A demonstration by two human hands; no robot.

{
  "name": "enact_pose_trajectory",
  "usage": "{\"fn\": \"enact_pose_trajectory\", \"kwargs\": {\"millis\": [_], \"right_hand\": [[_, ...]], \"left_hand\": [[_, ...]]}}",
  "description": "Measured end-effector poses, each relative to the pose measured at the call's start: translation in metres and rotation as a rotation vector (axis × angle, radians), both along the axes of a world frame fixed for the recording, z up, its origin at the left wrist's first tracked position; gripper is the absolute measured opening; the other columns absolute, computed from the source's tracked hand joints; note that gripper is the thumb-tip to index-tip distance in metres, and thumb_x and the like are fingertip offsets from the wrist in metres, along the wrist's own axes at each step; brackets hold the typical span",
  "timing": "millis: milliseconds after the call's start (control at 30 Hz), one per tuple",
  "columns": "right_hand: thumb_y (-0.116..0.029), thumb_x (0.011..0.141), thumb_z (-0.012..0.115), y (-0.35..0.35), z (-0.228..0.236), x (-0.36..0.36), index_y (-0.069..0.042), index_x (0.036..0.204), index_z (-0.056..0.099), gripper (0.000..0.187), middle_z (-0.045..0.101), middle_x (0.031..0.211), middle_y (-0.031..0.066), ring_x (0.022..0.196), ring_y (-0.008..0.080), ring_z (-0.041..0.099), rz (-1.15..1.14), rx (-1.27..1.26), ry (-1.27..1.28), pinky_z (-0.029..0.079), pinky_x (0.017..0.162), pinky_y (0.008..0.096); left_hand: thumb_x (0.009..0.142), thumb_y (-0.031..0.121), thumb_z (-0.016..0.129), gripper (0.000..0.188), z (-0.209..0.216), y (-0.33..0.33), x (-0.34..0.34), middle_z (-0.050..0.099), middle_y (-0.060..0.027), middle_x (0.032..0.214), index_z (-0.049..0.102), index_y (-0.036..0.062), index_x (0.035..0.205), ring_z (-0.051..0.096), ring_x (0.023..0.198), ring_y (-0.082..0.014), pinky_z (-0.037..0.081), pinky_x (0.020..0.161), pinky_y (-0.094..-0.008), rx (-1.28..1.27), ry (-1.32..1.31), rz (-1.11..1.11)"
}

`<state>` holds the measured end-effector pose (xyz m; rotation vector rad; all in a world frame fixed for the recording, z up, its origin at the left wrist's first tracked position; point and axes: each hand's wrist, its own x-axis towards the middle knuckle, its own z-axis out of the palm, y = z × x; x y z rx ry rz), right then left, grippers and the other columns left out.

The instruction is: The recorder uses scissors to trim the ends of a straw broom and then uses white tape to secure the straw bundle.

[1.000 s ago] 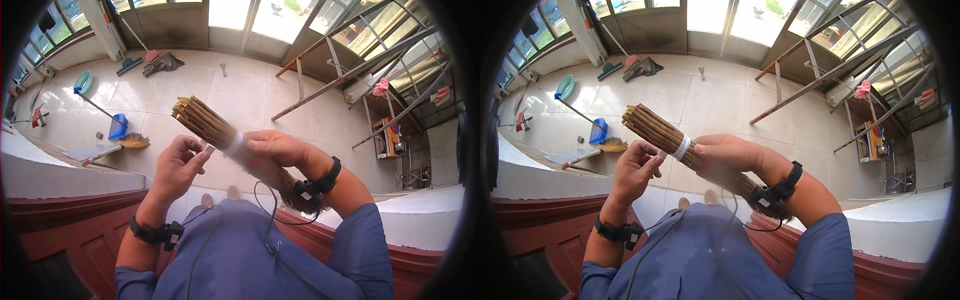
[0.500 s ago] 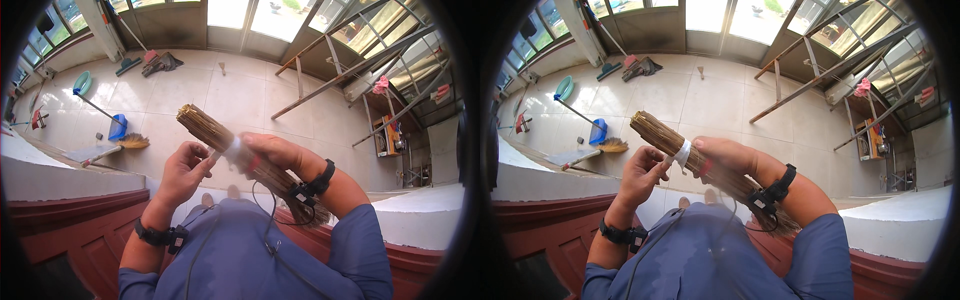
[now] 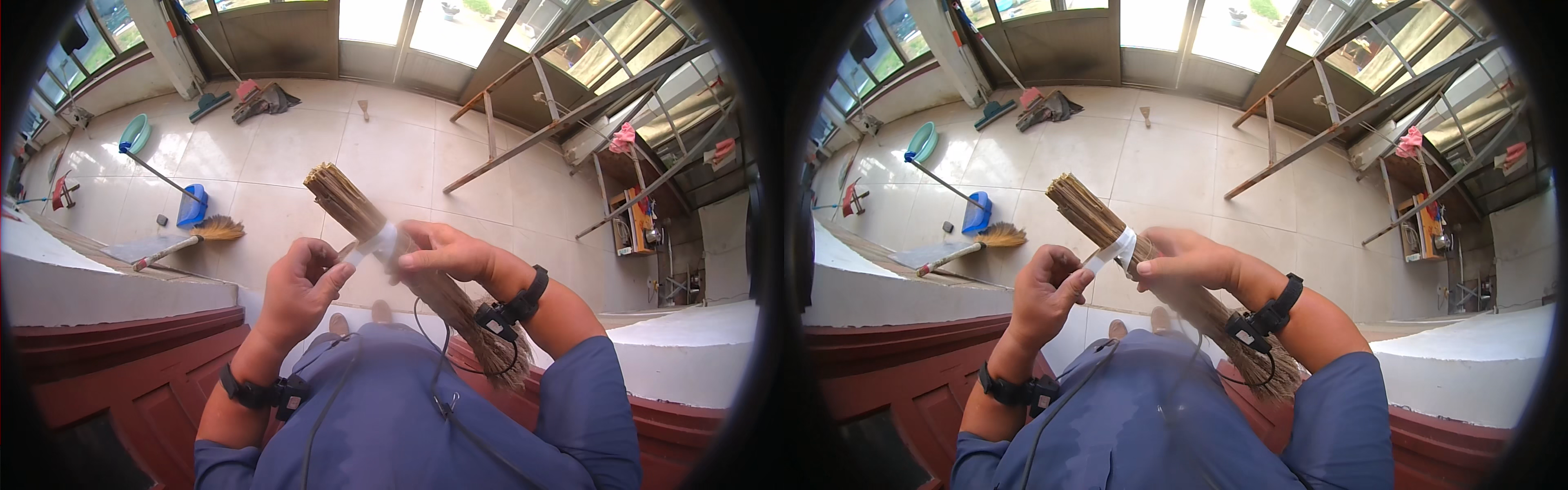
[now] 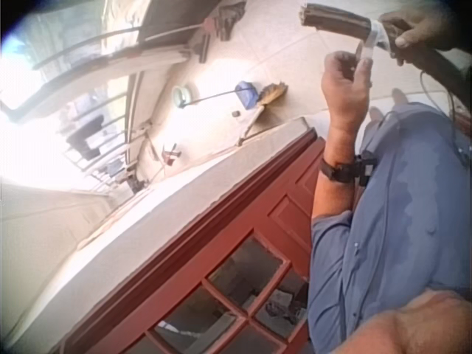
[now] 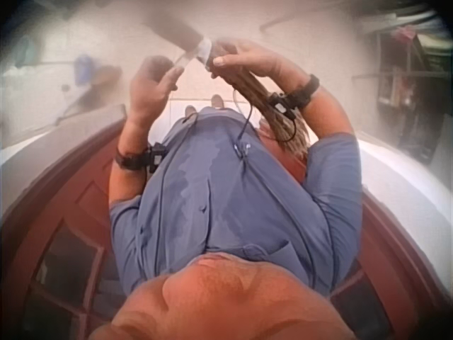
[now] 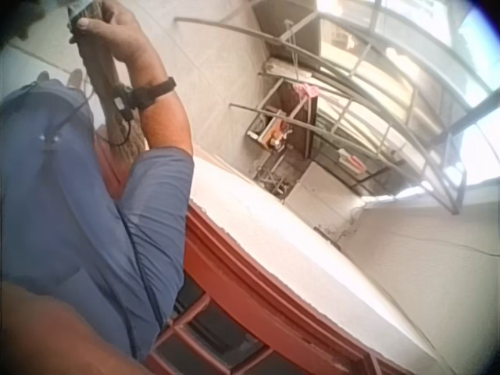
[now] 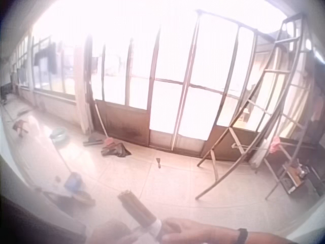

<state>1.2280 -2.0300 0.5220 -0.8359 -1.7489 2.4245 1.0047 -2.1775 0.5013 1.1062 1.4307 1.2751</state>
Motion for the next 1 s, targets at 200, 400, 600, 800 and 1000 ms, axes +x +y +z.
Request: {"fn": "enact_pose_trajectory", "kwargs": {"millis": [200, 400, 600, 800, 1000], "right_hand": [[-0.031, 0.082, 0.081, 0.000, -0.006, 0.002, 0.000, 0.139, 0.046, 0.073, 0.062, 0.107, 0.0108, 0.094, 0.0187, 0.065, 0.055, -0.019, -0.175, 0.054, 0.085, 0.0355], [-0.028, 0.080, 0.081, -0.005, -0.011, -0.002, 0.000, 0.140, 0.044, 0.077, 0.063, 0.104, 0.0109, 0.093, 0.0179, 0.065, 0.127, 0.236, -0.193, 0.053, 0.084, 0.0339], [-0.029, 0.085, 0.078, -0.009, -0.021, 0.002, 0.002, 0.142, 0.046, 0.073, 0.064, 0.117, 0.0123, 0.103, 0.0190, 0.063, 0.016, 0.116, -0.081, 0.050, 0.094, 0.0340], [-0.031, 0.093, 0.069, -0.008, -0.024, 0.005, 0.004, 0.140, 0.049, 0.062, 0.065, 0.112, 0.0145, 0.101, 0.0211, 0.064, -0.056, -0.039, 0.030, 0.051, 0.092, 0.0371], [-0.030, 0.092, 0.067, -0.009, -0.022, 0.004, 0.004, 0.138, 0.048, 0.059, 0.065, 0.108, 0.0149, 0.097, 0.0215, 0.064, -0.083, -0.195, 0.018, 0.052, 0.089, 0.0386]], "left_hand": [[0.089, 0.019, 0.079, 0.025, -0.011, 0.001, 0.008, 0.064, -0.0057, 0.072, 0.060, 0.0031, 0.093, 0.055, 0.056, -0.0110, 0.047, 0.054, -0.0271, 0.125, 0.373, 0.060], [0.086, 0.021, 0.081, 0.028, -0.010, -0.002, 0.006, 0.065, -0.0098, 0.071, 0.060, 0.0029, 0.091, 0.058, 0.055, -0.0187, 0.049, 0.053, -0.0313, 0.168, 0.508, 0.104], [0.085, 0.017, 0.081, 0.024, -0.011, -0.009, -0.004, 0.065, -0.0084, 0.071, 0.063, 0.0031, 0.092, 0.058, 0.056, -0.0165, 0.048, 0.054, -0.0301, 0.159, 0.460, 0.020], [0.085, 0.010, 0.080, 0.023, -0.006, -0.021, -0.010, 0.063, -0.0050, 0.068, 0.064, 0.0039, 0.101, 0.054, 0.054, -0.0104, 0.044, 0.052, -0.0270, 0.024, 0.243, -0.102], [0.083, 0.008, 0.080, 0.027, -0.013, -0.022, -0.009, 0.062, -0.0042, 0.067, 0.063, 0.0033, 0.104, 0.052, 0.052, -0.0100, 0.043, 0.051, -0.0266, 0.002, 0.193, -0.086]]}}
